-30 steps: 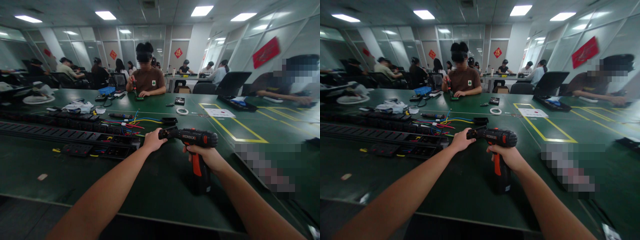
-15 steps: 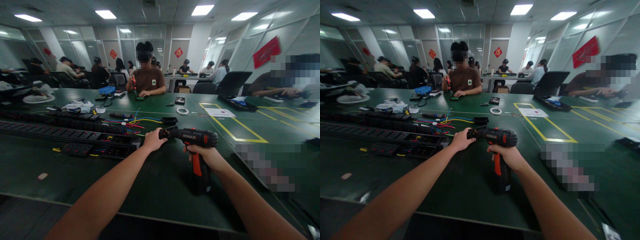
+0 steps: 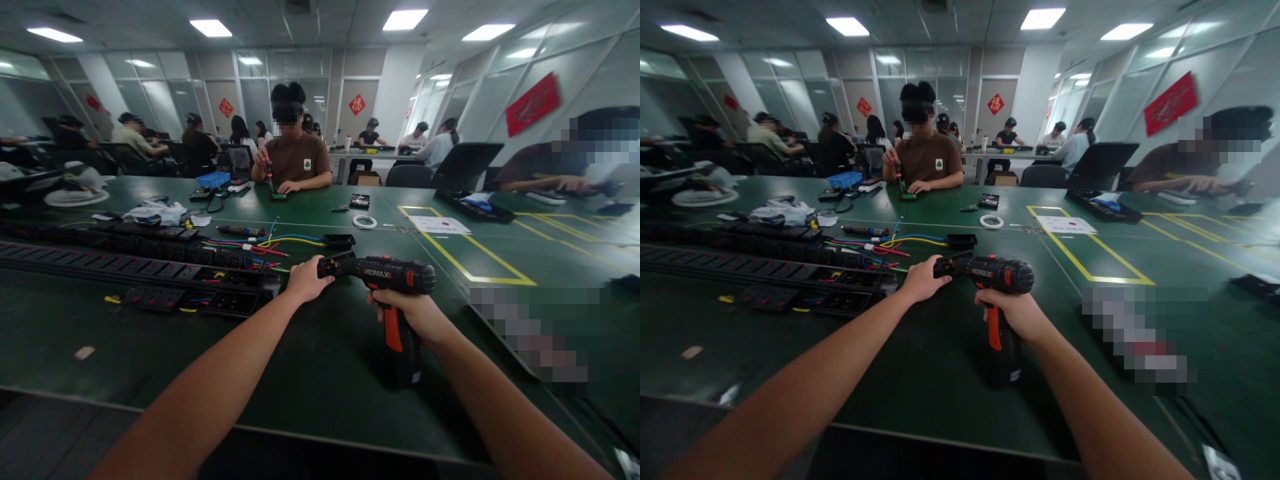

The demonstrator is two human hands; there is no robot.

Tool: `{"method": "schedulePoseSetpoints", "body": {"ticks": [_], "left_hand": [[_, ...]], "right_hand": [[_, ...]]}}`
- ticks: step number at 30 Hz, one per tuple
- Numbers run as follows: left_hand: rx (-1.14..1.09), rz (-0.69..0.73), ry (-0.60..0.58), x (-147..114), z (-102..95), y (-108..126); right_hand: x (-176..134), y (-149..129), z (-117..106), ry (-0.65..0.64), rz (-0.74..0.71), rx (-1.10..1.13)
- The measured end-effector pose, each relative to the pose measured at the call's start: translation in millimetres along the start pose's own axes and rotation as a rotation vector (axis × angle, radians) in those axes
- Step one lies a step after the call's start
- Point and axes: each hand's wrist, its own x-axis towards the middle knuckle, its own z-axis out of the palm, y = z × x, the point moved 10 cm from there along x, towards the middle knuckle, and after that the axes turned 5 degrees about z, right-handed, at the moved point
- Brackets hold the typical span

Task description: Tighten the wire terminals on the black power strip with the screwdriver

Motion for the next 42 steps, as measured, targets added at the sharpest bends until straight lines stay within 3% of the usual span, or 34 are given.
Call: {"method": "schedulePoseSetpoints", "body": {"ticks": [42], "left_hand": [[0.012, 0.004, 0.003, -0.1, 1.3, 0.6]], "right_hand": [[2.3, 1.2, 2.6, -0.021, -0.015, -0.007]]}}
